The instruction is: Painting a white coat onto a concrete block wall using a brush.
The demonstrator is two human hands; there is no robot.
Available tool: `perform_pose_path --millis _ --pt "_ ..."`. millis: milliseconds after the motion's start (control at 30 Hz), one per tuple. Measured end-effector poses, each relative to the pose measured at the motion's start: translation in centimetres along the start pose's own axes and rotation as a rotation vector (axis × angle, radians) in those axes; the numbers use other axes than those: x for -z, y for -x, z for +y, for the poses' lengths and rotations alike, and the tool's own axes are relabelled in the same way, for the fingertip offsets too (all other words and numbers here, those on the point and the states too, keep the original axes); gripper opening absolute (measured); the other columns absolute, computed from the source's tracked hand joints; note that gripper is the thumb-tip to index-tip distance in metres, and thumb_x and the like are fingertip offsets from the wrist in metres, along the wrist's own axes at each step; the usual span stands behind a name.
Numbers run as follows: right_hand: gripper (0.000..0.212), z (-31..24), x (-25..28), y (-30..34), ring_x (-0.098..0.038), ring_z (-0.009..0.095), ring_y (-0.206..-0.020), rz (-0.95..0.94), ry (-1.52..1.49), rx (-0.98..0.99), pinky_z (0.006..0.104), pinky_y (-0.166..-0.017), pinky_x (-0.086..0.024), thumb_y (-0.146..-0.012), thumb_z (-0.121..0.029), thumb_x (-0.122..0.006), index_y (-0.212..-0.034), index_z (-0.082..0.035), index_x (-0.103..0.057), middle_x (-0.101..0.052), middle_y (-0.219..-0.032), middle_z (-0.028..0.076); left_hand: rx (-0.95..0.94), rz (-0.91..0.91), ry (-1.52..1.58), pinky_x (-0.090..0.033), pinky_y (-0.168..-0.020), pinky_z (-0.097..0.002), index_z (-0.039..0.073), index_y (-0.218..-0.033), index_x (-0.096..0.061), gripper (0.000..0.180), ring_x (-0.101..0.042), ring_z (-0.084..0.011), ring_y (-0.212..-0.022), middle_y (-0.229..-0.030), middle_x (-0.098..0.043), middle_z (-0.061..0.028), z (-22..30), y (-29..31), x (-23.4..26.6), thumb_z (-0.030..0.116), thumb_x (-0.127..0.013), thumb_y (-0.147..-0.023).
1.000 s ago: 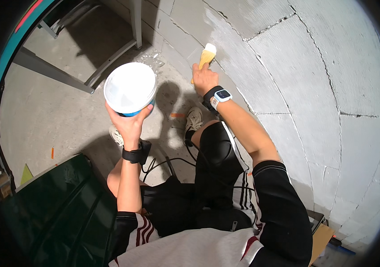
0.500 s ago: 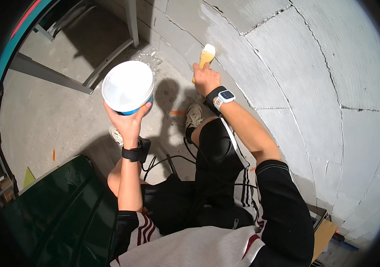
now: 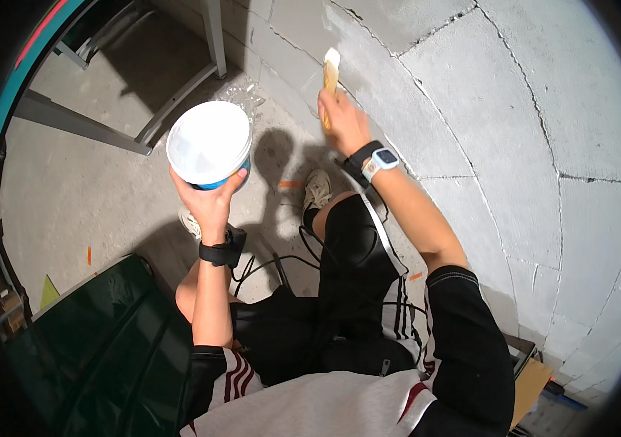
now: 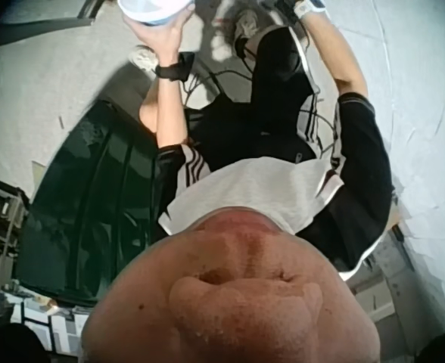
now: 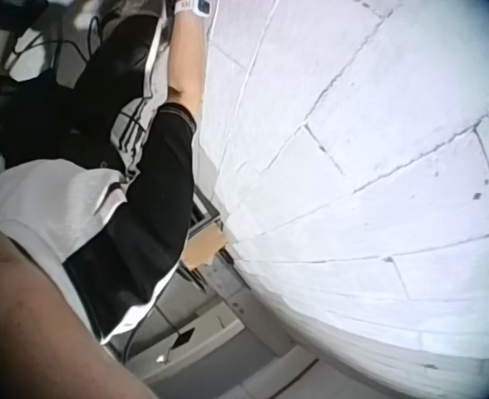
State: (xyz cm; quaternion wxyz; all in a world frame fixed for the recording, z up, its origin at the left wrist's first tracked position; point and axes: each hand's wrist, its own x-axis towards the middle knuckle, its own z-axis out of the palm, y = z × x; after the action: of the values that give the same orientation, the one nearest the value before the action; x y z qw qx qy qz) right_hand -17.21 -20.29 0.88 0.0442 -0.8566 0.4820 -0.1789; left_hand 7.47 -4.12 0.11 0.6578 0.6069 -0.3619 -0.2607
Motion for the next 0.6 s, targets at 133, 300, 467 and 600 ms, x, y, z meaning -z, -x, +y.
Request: perform_pose_path --millis 133,300,467,600 --pt "0.014 2.0 1.4 -1.1 -0.063 0.038 -0.066 0.098 0.023 0.007 0.0495 -0.057 -0.051 -0.104 -0.024 -0.053 -0.102 -0.009 -0.053 -0.061 -0.080 0.015 0.024 -0.016 0.016 -0.045 -0.111 -0.0443 0.002 -0.151 -0.034 0.116 -0.052 -0.0310 -0.132 -0.143 -0.049 -0.0175 -0.5 0.0 -0.2 0.023 -0.102 -0.059" --pt "0.015 2.2 2.8 5.1 -0.064 0.037 -0.062 0.013 0.170 -0.129 0.0493 -0.057 -0.051 -0.101 -0.021 -0.055 -0.102 -0.007 -0.054 -0.062 -0.070 0.016 0.004 -0.014 0.007 -0.045 -0.110 -0.0444 0.002 -0.150 -0.034 0.116 -0.052 -0.0310 -0.132 -0.143 -0.049 -0.0178 -0.8 -0.3 0.1 0.022 -0.102 -0.059" --pt "0.009 1.1 3.5 2.8 -0.065 0.040 -0.069 -0.019 -0.016 0.039 0.0503 -0.060 -0.051 -0.098 -0.016 -0.058 -0.102 -0.009 -0.053 -0.063 -0.077 0.017 0.037 -0.012 0.029 -0.045 -0.110 -0.0438 0.002 -0.149 -0.035 0.115 -0.052 -0.0301 -0.131 -0.143 -0.049 -0.0170 -0.2 0.0 -0.2 0.022 -0.102 -0.059" --pt "0.013 3.2 1.6 -0.9 -0.064 0.042 -0.069 -0.067 0.052 -0.007 0.0517 -0.058 -0.050 -0.100 -0.021 -0.057 -0.104 -0.009 -0.051 -0.065 -0.081 0.018 0.045 -0.023 0.033 -0.045 -0.109 -0.0436 0.002 -0.149 -0.035 0.115 -0.053 -0.0299 -0.130 -0.142 -0.050 -0.0168 -0.7 0.3 -0.2 0.022 -0.102 -0.059"
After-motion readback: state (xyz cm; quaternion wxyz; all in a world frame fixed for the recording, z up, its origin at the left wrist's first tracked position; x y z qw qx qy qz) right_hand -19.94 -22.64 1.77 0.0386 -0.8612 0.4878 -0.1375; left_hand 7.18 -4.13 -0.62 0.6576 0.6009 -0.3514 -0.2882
